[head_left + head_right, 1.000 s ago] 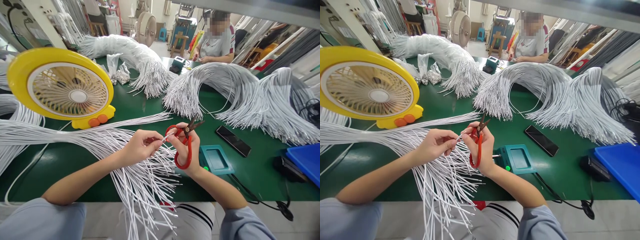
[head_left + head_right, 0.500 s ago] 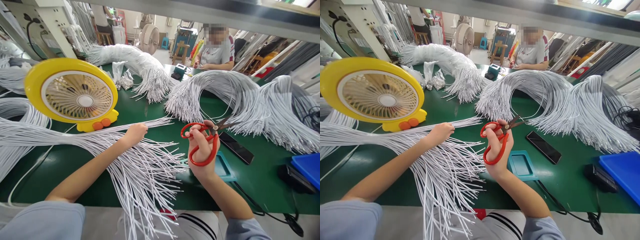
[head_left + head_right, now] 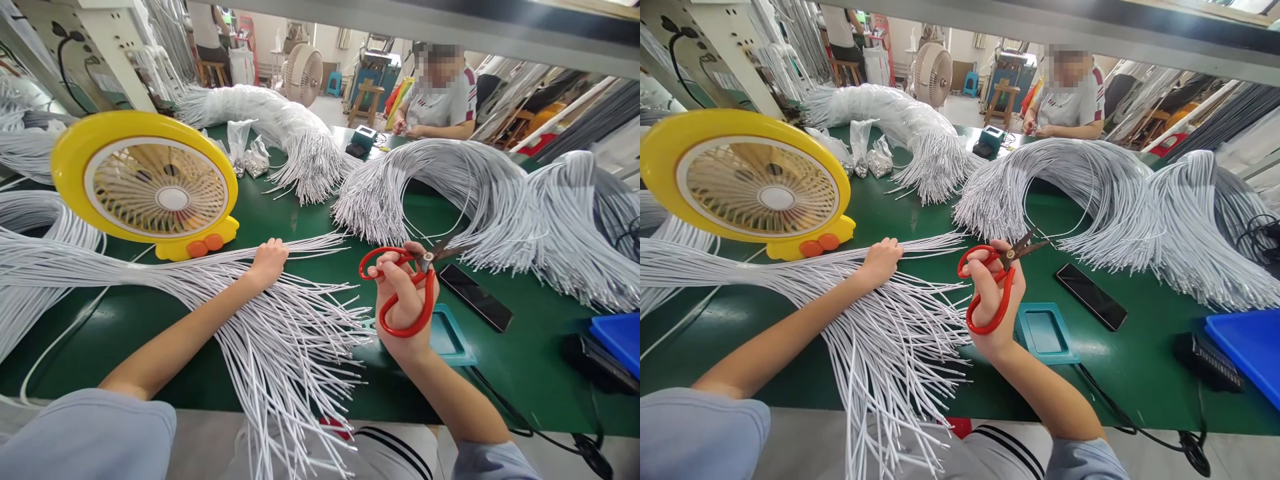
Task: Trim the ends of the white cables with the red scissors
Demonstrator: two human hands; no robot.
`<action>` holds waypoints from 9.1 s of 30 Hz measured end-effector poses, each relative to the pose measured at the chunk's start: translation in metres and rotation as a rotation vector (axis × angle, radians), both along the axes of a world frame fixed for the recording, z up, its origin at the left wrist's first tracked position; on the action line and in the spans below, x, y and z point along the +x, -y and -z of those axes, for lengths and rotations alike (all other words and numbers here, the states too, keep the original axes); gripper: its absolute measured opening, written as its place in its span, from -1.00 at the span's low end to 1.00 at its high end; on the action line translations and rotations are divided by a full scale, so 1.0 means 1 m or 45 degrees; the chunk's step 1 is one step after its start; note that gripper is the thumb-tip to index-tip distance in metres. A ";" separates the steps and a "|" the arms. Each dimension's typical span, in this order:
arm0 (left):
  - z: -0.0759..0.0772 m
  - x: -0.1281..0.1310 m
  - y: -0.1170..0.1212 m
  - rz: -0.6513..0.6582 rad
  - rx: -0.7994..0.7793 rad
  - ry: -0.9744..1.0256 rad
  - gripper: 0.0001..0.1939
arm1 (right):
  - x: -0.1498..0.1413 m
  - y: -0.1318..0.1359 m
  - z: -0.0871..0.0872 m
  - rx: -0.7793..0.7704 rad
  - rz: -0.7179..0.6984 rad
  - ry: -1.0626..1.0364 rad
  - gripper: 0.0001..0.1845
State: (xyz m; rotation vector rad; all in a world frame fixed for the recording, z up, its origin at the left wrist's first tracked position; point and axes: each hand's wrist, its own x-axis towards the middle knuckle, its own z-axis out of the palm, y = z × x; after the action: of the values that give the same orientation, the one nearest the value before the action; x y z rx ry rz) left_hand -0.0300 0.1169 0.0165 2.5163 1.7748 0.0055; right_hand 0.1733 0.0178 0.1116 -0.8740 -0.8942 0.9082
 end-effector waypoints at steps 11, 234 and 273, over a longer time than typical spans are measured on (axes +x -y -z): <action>-0.001 0.001 0.003 0.082 -0.094 0.183 -0.73 | 0.000 0.000 -0.002 0.009 -0.009 -0.050 -0.72; -0.084 0.030 0.091 0.361 -0.688 1.744 -0.83 | -0.020 0.009 0.023 -0.049 -0.209 0.059 -0.66; 0.009 -0.004 -0.007 -0.026 0.092 0.023 -0.73 | 0.003 -0.003 -0.010 0.045 0.085 -0.090 -0.68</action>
State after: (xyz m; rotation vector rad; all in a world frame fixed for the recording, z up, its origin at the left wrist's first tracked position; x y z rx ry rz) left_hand -0.0345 0.1235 0.0079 2.5376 1.8256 0.0948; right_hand 0.1762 0.0208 0.1216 -0.8319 -0.8137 0.8582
